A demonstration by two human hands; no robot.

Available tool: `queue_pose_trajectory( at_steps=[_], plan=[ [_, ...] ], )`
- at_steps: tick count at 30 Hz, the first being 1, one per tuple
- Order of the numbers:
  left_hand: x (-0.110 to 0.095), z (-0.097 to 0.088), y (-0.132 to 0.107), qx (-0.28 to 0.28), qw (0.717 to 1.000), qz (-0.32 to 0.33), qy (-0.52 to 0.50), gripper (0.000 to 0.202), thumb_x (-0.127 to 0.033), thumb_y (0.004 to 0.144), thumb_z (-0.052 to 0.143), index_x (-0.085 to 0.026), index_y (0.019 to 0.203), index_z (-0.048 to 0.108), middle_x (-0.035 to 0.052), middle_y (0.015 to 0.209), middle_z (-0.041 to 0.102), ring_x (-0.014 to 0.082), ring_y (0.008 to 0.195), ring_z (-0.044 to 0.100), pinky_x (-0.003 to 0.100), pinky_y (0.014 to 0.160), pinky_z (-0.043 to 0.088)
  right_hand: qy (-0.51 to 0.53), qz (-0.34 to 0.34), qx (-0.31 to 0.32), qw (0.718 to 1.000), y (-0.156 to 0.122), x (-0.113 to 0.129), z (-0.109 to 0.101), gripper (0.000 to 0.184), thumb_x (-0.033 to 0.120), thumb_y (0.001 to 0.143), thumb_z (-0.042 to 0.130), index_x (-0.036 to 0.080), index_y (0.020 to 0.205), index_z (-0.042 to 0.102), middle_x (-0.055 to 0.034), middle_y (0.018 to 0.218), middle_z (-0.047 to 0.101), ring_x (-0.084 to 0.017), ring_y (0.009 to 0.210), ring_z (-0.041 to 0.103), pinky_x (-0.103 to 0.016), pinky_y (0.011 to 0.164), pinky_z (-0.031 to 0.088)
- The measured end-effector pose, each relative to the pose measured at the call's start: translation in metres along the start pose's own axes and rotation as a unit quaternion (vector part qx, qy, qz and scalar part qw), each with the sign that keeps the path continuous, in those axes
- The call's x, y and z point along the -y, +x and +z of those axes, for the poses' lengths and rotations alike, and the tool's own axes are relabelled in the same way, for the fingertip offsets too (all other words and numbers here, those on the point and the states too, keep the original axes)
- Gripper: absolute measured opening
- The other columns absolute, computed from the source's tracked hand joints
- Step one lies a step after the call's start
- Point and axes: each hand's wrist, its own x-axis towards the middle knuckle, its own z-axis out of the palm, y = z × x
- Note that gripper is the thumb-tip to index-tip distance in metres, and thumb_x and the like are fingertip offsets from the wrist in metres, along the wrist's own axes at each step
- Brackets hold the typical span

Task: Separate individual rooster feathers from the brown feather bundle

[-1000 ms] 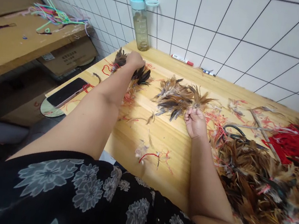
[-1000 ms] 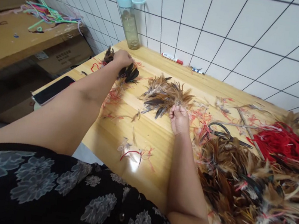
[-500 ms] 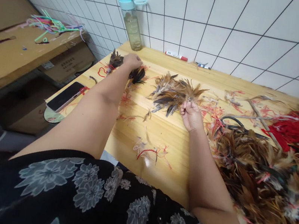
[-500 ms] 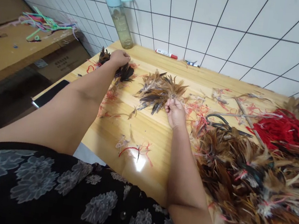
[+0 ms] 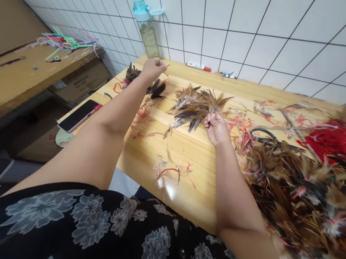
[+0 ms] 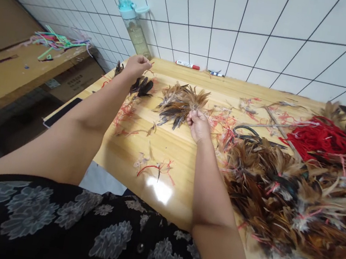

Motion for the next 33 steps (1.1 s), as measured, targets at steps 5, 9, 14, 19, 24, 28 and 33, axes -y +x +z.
queue_pose_trajectory(
  at_steps=[5,9,14,19,24,28,33],
  plan=[
    [-0.047,-0.016,-0.061,0.022,0.985,0.041,-0.163,0.016,-0.017,0.105,0.072,-0.024,0.095,0.062,0.0094,0.119,0.089,0.0270,0.127,0.085,0.039,0.112,0.065,-0.040,-0.068,0.028,0.997,0.011,-0.004,-0.002,0.052,0.003,0.110,0.069,0.020,0.063,0.058,0.0010,0.073,0.057,-0.010,0.072,0.048,-0.016,0.066,0.040],
    [-0.068,-0.016,-0.107,0.082,0.979,0.082,-0.171,0.015,-0.019,0.104,0.080,-0.022,0.098,0.066,0.0085,0.109,0.085,0.0298,0.122,0.086,0.041,0.108,0.067,-0.057,-0.122,0.048,0.990,0.020,-0.002,-0.006,0.032,0.008,0.112,0.069,0.022,0.085,0.077,0.0023,0.076,0.049,-0.013,0.074,0.041,-0.019,0.066,0.037],
    [-0.079,-0.001,-0.145,0.130,0.977,0.153,-0.074,0.006,-0.018,0.100,0.080,-0.022,0.101,0.075,0.0076,0.103,0.083,0.0322,0.112,0.081,0.046,0.109,0.064,-0.131,-0.171,0.079,0.973,0.021,-0.003,-0.002,0.036,0.025,0.108,0.086,0.024,0.081,0.064,0.0034,0.080,0.044,-0.015,0.080,0.044,-0.025,0.085,0.051],
    [-0.078,0.023,-0.169,0.135,0.973,0.187,-0.011,0.004,-0.018,0.098,0.077,-0.021,0.096,0.080,0.0099,0.104,0.084,0.0384,0.126,0.078,0.047,0.119,0.059,-0.221,-0.161,0.142,0.951,0.018,-0.015,0.008,0.049,0.019,0.113,0.080,0.022,0.071,0.055,0.0041,0.074,0.046,-0.015,0.081,0.047,-0.026,0.090,0.049],
    [-0.066,0.037,-0.177,0.149,0.972,0.174,-0.055,0.011,-0.013,0.096,0.077,-0.020,0.087,0.078,0.0086,0.097,0.081,0.0389,0.125,0.080,0.048,0.118,0.059,-0.253,-0.127,0.122,0.951,0.021,-0.023,0.007,0.052,0.031,0.111,0.090,0.023,0.074,0.054,0.0065,0.072,0.055,-0.012,0.073,0.051,-0.025,0.081,0.047],
    [-0.061,0.035,-0.175,0.180,0.963,0.174,-0.101,0.015,-0.007,0.097,0.076,-0.019,0.087,0.077,0.0051,0.095,0.078,0.0356,0.123,0.081,0.047,0.120,0.060,-0.274,-0.120,0.094,0.950,0.022,-0.025,0.003,0.042,0.038,0.115,0.085,0.023,0.083,0.061,0.0064,0.071,0.063,-0.010,0.070,0.059,-0.024,0.073,0.044],
    [-0.062,0.033,-0.174,0.230,0.944,0.130,-0.199,0.014,-0.004,0.104,0.076,-0.018,0.104,0.078,0.0033,0.094,0.074,0.0321,0.114,0.085,0.048,0.111,0.065,-0.245,-0.147,0.088,0.954,0.028,-0.020,-0.006,0.044,0.054,0.114,0.086,0.024,0.092,0.063,0.0062,0.078,0.060,-0.009,0.072,0.063,-0.024,0.071,0.048]
  ],
)
